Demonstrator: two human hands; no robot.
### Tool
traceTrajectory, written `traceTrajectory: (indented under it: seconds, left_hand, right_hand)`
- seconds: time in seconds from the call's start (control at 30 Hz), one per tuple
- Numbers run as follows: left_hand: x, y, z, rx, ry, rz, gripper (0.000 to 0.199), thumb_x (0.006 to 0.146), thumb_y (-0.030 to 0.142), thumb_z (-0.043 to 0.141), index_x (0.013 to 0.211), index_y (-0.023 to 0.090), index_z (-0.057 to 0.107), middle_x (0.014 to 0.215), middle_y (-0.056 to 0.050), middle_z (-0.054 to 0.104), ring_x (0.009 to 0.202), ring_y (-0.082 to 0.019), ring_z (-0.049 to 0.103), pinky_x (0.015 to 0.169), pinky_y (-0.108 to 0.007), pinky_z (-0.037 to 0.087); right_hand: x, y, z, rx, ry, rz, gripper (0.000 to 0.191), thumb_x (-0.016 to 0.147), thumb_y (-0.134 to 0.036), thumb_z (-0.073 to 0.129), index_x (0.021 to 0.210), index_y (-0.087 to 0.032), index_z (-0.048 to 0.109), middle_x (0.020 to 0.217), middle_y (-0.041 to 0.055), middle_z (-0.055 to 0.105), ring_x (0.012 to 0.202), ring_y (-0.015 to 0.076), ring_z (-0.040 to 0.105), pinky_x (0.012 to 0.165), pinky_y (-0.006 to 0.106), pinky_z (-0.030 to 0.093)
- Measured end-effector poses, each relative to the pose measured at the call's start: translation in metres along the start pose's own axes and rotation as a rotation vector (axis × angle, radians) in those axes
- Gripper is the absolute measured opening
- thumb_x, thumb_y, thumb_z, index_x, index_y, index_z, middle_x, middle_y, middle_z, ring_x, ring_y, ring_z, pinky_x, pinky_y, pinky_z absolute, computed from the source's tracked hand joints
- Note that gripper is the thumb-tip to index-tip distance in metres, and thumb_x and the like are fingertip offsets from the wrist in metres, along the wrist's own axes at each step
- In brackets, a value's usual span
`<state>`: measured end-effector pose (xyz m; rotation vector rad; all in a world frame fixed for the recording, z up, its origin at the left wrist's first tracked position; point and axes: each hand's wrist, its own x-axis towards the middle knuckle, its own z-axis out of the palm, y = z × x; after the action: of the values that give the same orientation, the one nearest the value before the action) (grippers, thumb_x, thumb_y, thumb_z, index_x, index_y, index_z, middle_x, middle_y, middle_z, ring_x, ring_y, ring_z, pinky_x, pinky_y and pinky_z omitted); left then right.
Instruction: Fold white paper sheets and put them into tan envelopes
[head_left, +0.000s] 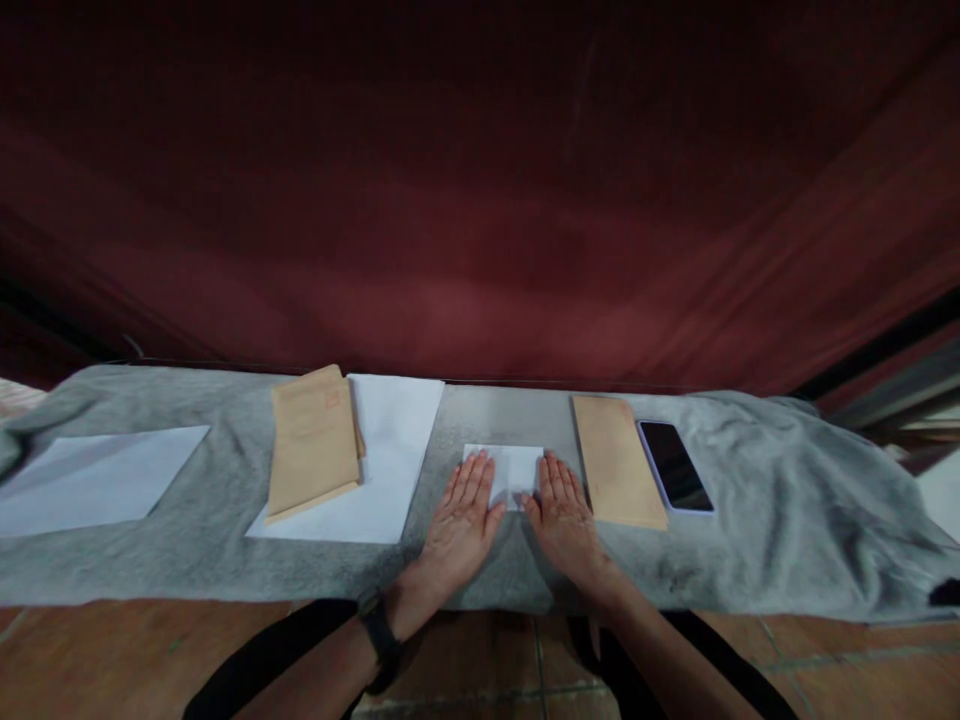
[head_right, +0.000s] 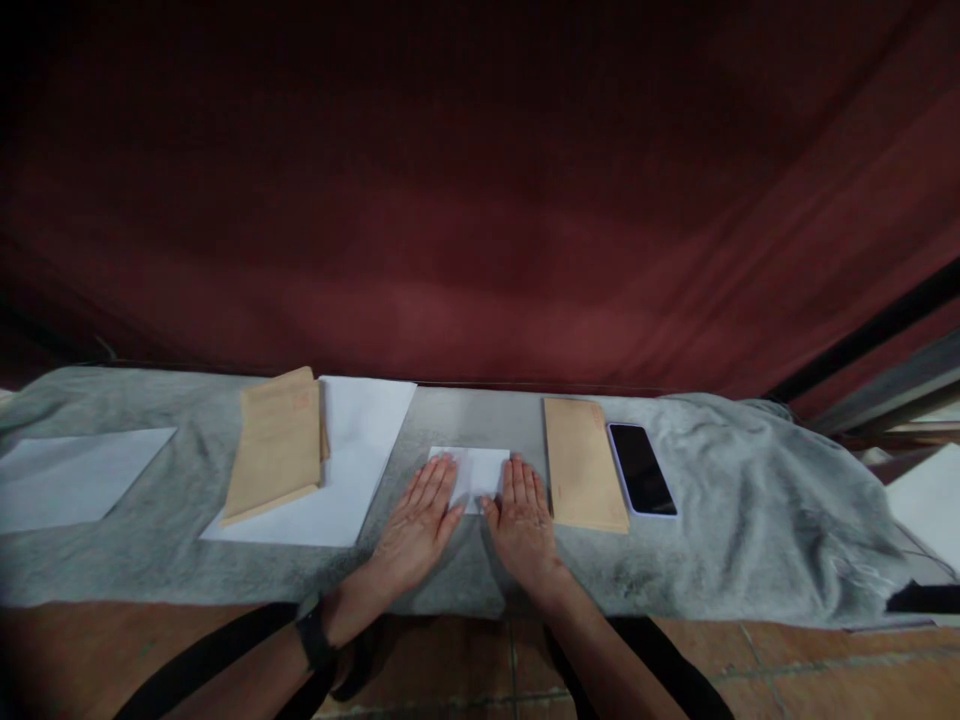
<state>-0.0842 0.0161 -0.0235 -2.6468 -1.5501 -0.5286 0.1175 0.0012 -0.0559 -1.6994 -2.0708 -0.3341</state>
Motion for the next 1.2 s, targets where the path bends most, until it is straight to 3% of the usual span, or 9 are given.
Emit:
traceTrajectory:
  seconds: [0.1,0.17,0.37,0.53,0.63,0.97,1.2]
  left_hand:
    - [0.000,0.009,-0.004,-0.036,-0.078,0.160,0.060,0.106,0.045,0.035,0.157,0.013,0.033,0.163,-0.013,0.037,0.154,-0.025,0.029,0.124,-0.046,0.032]
    - [-0.001,0.011,-0.002,-0.038,-0.102,0.184,0.061,0.105,0.047,0.036,0.156,0.014,0.035,0.163,-0.014,0.036,0.153,-0.025,0.030,0.124,-0.047,0.032]
    - [-0.005,0.010,0.005,-0.016,-0.091,0.120,0.066,0.103,0.051,0.041,0.157,0.013,0.035,0.164,-0.017,0.034,0.154,-0.028,0.027,0.125,-0.050,0.030]
    - [-0.006,0.009,0.008,0.016,-0.111,0.120,0.058,0.104,0.034,0.038,0.157,0.011,0.035,0.166,-0.016,0.030,0.155,-0.026,0.023,0.126,-0.048,0.028]
    - [-0.009,0.006,0.011,0.017,-0.109,0.108,0.057,0.102,0.026,0.035,0.157,0.010,0.034,0.166,-0.015,0.029,0.155,-0.025,0.023,0.126,-0.047,0.026]
    - [-0.005,-0.011,0.008,0.044,-0.055,-0.135,0.065,0.103,0.043,0.033,0.156,0.004,0.033,0.162,-0.021,0.035,0.153,-0.029,0.030,0.124,-0.049,0.030]
    - [0.010,-0.028,0.005,-0.013,-0.081,-0.163,0.059,0.103,0.042,0.033,0.153,0.011,0.041,0.159,-0.017,0.044,0.149,-0.029,0.039,0.120,-0.048,0.035]
  right_hand:
    - [0.001,0.000,-0.002,0.012,-0.025,0.011,0.064,0.108,-0.034,0.037,0.162,-0.007,0.019,0.160,0.0222,0.039,0.148,0.0320,0.039,0.118,0.050,0.037]
    - [0.002,0.001,-0.003,0.027,-0.054,0.021,0.063,0.107,-0.033,0.037,0.162,-0.008,0.019,0.161,0.0217,0.038,0.148,0.0318,0.038,0.118,0.051,0.036]
    - [0.005,-0.001,-0.013,0.085,-0.137,0.045,0.061,0.107,-0.033,0.036,0.161,-0.007,0.024,0.162,0.0206,0.037,0.151,0.0316,0.034,0.121,0.053,0.033]
    - [0.003,-0.013,-0.023,0.175,-0.227,-0.131,0.055,0.108,-0.035,0.032,0.158,-0.011,0.034,0.162,0.0136,0.038,0.152,0.0240,0.033,0.124,0.045,0.029]
    - [0.000,-0.014,-0.024,0.167,-0.219,-0.153,0.058,0.108,-0.039,0.035,0.157,-0.009,0.035,0.162,0.0148,0.039,0.151,0.0239,0.033,0.125,0.045,0.028]
    - [0.000,0.002,-0.018,0.111,-0.212,-0.034,0.063,0.106,-0.039,0.039,0.161,-0.010,0.027,0.162,0.0168,0.038,0.150,0.0275,0.035,0.123,0.049,0.031]
    - [0.019,0.023,-0.012,0.168,-0.278,-0.018,0.054,0.103,-0.031,0.041,0.155,-0.016,0.042,0.158,0.0127,0.047,0.147,0.0264,0.041,0.121,0.049,0.033]
